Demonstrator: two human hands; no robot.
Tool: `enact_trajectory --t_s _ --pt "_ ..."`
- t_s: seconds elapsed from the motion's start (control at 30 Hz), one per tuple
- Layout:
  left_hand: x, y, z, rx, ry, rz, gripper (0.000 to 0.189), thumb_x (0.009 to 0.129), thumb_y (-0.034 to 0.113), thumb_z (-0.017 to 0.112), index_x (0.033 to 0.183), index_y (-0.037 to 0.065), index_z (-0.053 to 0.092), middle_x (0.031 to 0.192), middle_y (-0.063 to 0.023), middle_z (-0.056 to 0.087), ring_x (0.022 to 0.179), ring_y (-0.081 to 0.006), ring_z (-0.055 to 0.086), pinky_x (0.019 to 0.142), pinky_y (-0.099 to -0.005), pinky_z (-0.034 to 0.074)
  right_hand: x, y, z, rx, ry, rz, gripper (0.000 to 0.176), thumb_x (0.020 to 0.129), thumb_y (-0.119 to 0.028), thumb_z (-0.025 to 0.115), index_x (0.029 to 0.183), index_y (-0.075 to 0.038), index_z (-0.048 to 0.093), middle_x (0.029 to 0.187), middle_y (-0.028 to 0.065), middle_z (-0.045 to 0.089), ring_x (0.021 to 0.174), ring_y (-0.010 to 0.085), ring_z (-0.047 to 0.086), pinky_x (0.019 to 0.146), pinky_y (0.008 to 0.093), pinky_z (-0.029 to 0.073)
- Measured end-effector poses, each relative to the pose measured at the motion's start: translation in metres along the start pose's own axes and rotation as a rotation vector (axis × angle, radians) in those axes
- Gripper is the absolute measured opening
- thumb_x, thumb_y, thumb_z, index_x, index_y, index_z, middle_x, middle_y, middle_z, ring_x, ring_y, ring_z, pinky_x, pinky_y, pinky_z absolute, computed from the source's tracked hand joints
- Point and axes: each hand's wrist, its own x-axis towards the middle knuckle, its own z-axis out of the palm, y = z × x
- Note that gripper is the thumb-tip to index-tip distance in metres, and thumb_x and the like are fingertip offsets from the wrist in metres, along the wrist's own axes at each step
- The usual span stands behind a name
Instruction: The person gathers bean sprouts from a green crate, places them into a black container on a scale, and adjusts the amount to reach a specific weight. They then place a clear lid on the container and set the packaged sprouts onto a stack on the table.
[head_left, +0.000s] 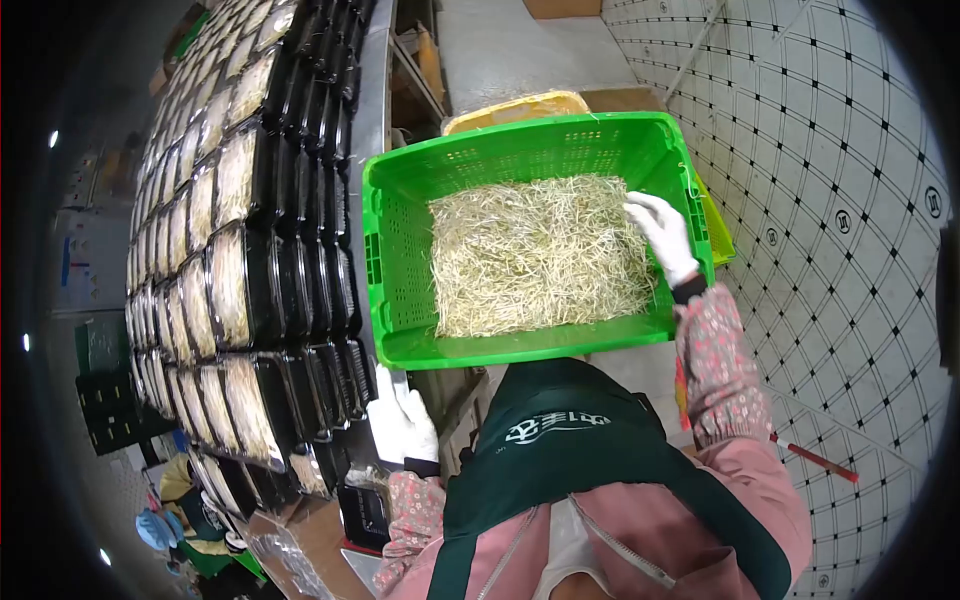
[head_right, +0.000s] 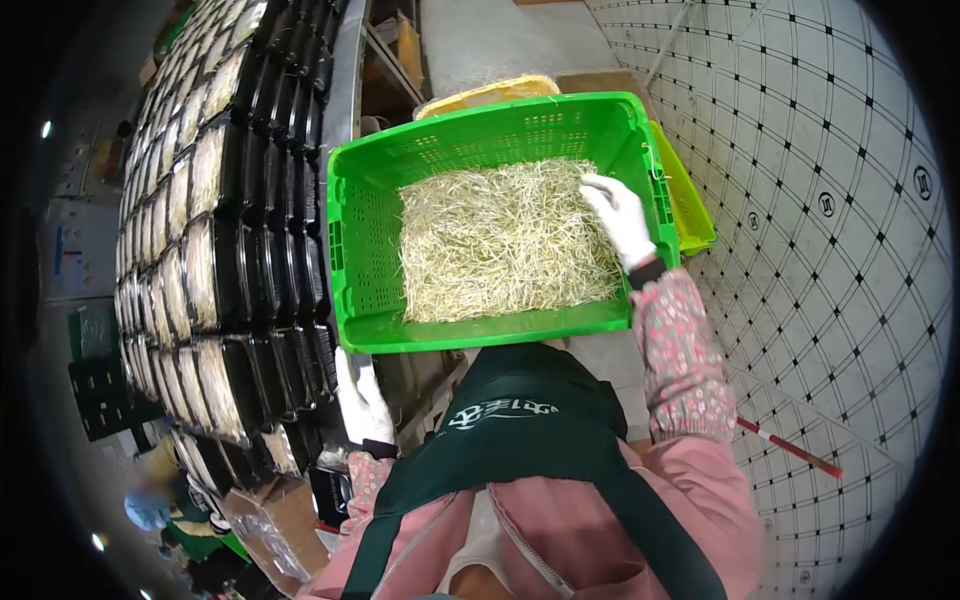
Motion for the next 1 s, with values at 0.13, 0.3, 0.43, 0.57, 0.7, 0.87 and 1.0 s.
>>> enact_trajectory --t_s 0.13,0.3,0.43,0.57,0.7,0.87,1.0 --pt "0.072 0.135 -0.046 0.178 -0.459 -0.303 0.055 0.096 0.020 0.052 0.146 0.003 0.037 0.136 -0.0183 0.056 0.115 -0.0316 0.059 0.096 -0.0356 0.046 0.047 0.071 0.033 -0.765 -0.362 0.269 0.073 0.082 -0.046 0.070 0.138 -0.003 0.050 0.139 0.0224 0.051 0.130 0.0346 0.049 0.110 0.0400 0.038" --pt "0.096 0.030 0.040 -0.672 -0.386 -0.123 0.050 0.095 -0.002 0.049 0.145 0.001 0.040 0.143 -0.0129 0.049 0.130 -0.0221 0.050 0.110 -0.0327 0.037 0.068 0.134 0.106 -1.063 -0.757 0.277 0.110 0.074 -0.049 0.076 0.155 -0.009 0.013 0.160 0.0199 0.018 0.147 0.0329 0.020 0.117 0.0412 0.026" --pt "0.113 0.028 0.048 -0.676 -0.423 -0.189 0.046 0.095 -0.003 0.051 0.141 -0.001 0.045 0.139 -0.0132 0.053 0.124 -0.0207 0.054 0.107 -0.0315 0.040 0.026 0.085 0.142 -1.323 -0.943 0.266 0.111 0.072 -0.047 0.079 0.154 -0.011 0.013 0.157 0.0210 0.018 0.143 0.0324 0.028 0.109 0.0450 0.037" --pt "0.124 0.023 0.066 -0.682 -0.441 -0.221 0.043 0.095 -0.002 0.052 0.139 -0.002 0.048 0.134 -0.0135 0.056 0.118 -0.0198 0.057 0.104 -0.0307 0.042 0.005 0.132 0.116 -1.236 -1.032 0.289 0.076 0.077 -0.039 0.075 0.138 -0.010 0.041 0.136 0.0217 0.049 0.120 0.0344 0.054 0.092 0.0448 0.049" --pt "0.137 0.034 0.074 -0.663 -0.429 -0.229 0.040 0.097 0.001 0.052 0.137 -0.002 0.049 0.134 -0.0144 0.057 0.117 -0.0198 0.058 0.102 -0.0305 0.043 0.038 0.082 0.089 -1.073 -0.944 0.351 0.043 0.081 -0.027 0.070 0.117 -0.007 0.057 0.110 0.0198 0.067 0.099 0.0364 0.065 0.086 0.0433 0.052" --pt "0.154 0.033 0.121 -0.829 -0.533 -0.484 0.050 0.100 0.019 0.054 0.146 0.004 0.039 0.142 -0.0132 0.050 0.124 -0.0210 0.053 0.099 -0.0332 0.045 0.054 0.057 0.089 -0.427 -0.692 0.568 0.061 0.077 -0.030 0.076 0.132 -0.014 0.055 0.110 0.0123 0.069 0.097 0.0249 0.066 0.088 0.0359 0.051" --pt "0.172 0.014 0.182 -0.873 -0.576 -0.841 0.072 0.098 0.037 0.055 0.155 0.010 0.019 0.154 -0.0124 0.034 0.137 -0.0327 0.037 0.098 -0.0466 0.042 0.075 0.059 0.132 -0.762 -0.874 0.229 0.085 0.075 -0.045 0.075 0.147 -0.015 0.040 0.140 0.0189 0.051 0.122 0.0316 0.056 0.104 0.0393 0.044"
